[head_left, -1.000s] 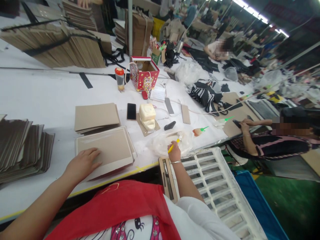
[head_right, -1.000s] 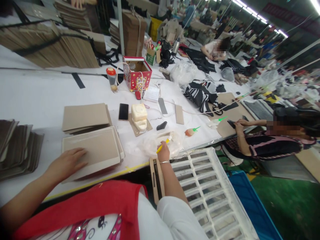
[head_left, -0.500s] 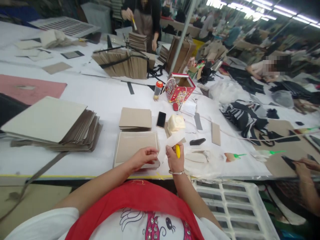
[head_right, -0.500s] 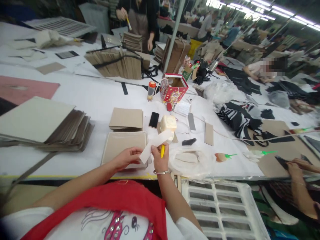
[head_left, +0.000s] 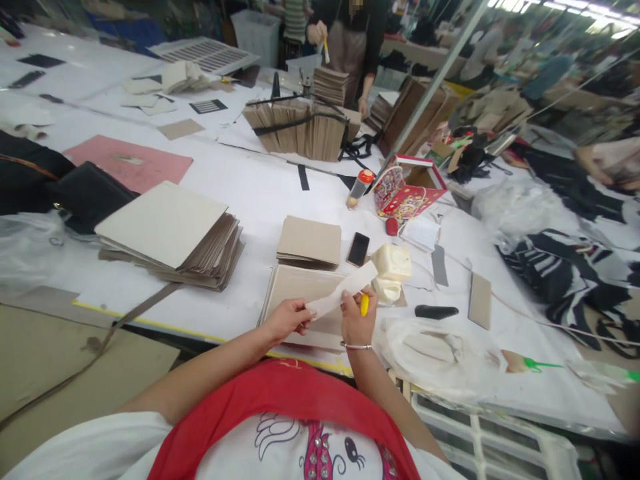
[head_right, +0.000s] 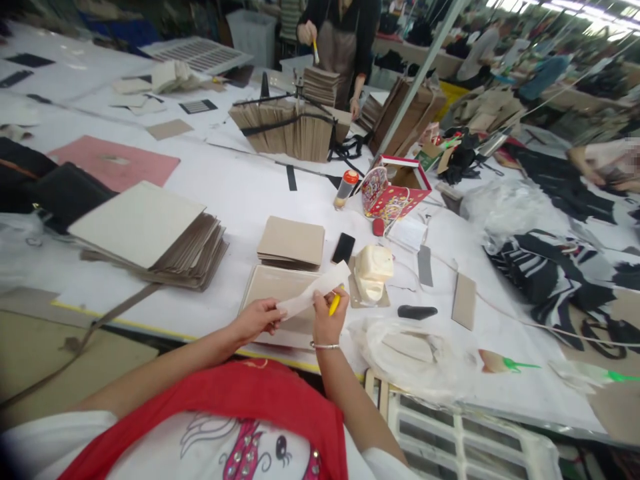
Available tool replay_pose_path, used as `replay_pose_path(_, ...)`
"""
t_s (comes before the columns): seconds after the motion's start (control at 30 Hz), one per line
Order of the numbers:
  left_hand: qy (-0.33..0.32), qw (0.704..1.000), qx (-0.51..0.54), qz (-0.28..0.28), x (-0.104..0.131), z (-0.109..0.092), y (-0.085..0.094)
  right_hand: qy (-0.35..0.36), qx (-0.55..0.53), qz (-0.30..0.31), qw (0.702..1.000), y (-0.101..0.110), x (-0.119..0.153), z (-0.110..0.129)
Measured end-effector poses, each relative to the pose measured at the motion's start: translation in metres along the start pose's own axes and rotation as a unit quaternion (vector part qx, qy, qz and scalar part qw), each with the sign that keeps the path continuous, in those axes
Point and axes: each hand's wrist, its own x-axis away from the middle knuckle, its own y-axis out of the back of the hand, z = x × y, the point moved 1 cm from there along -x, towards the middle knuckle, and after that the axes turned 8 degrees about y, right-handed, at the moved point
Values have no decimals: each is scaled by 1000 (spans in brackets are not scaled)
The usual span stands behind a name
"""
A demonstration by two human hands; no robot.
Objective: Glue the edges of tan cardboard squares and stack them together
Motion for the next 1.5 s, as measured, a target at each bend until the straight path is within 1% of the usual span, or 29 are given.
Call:
replay_pose_path(0.07, 6, 999, -51, -8, -1, -5, 14, -31, -57, -36, 997, -5, -11, -8)
replay_pose_path(0.13, 14, 996, -86, -22, -2, -11, 29, -44, -78, -46, 995, -6, -23, -14)
replay_pose_path(0.2, 14, 993, -107, -46, -5, -18, 43, -22, -31, -42, 998, -4, -33, -17)
replay_pose_path(0.27, 0, 988, -126, -93, -10, -26, 56, 37, 86, -37, 995, 1, -41, -19)
replay_pose_path(0.3, -9, 983, -136, -122, -14, -30, 63, 76, 156, -30, 984, 4, -44, -20)
replay_pose_path(0.37, -27, 970, -162, -180, -25, -37, 74, 146, 281, -2, 949, 7, -48, -22)
replay_pose_path(0.43, -53, 950, -207, -227, -37, -42, 84, 189, 358, 32, 914, 7, -50, -26)
replay_pose_path(0.53, -93, 913, -286, -275, -55, -46, 97, 197, 419, 78, 883, 5, -52, -37)
replay_pose_path(0.6, -92, 898, -319, -290, -64, -45, 102, 188, 442, 101, 871, 3, -54, -44)
replay_pose_path(0.77, -65, 887, -341, -305, -73, -42, 107, 163, 472, 121, 858, 0, -60, -54)
replay_pose_path(0.9, -54, 891, -332, -305, -74, -41, 106, 149, 483, 125, 854, 0, -62, -56)
replay_pose_path(1.07, -37, 892, -320, -319, -76, -38, 103, 147, 490, 134, 849, 1, -63, -60)
replay_pose_path(1.17, -25, 894, -318, -314, -77, -37, 102, 149, 497, 132, 844, 2, -63, -64)
replay_pose_path(1.3, -33, 892, -327, -310, -78, -36, 103, 146, 511, 124, 838, 3, -63, -67)
replay_pose_path(1.4, -35, 883, -350, -311, -79, -37, 105, 148, 519, 129, 832, 1, -62, -68)
replay_pose_path(1.47, -34, 864, -391, -314, -79, -38, 104, 157, 527, 134, 824, -1, -61, -68)
replay_pose_path(1.5, -34, 848, -422, -319, -77, -40, 104, 163, 533, 134, 819, -1, -61, -67)
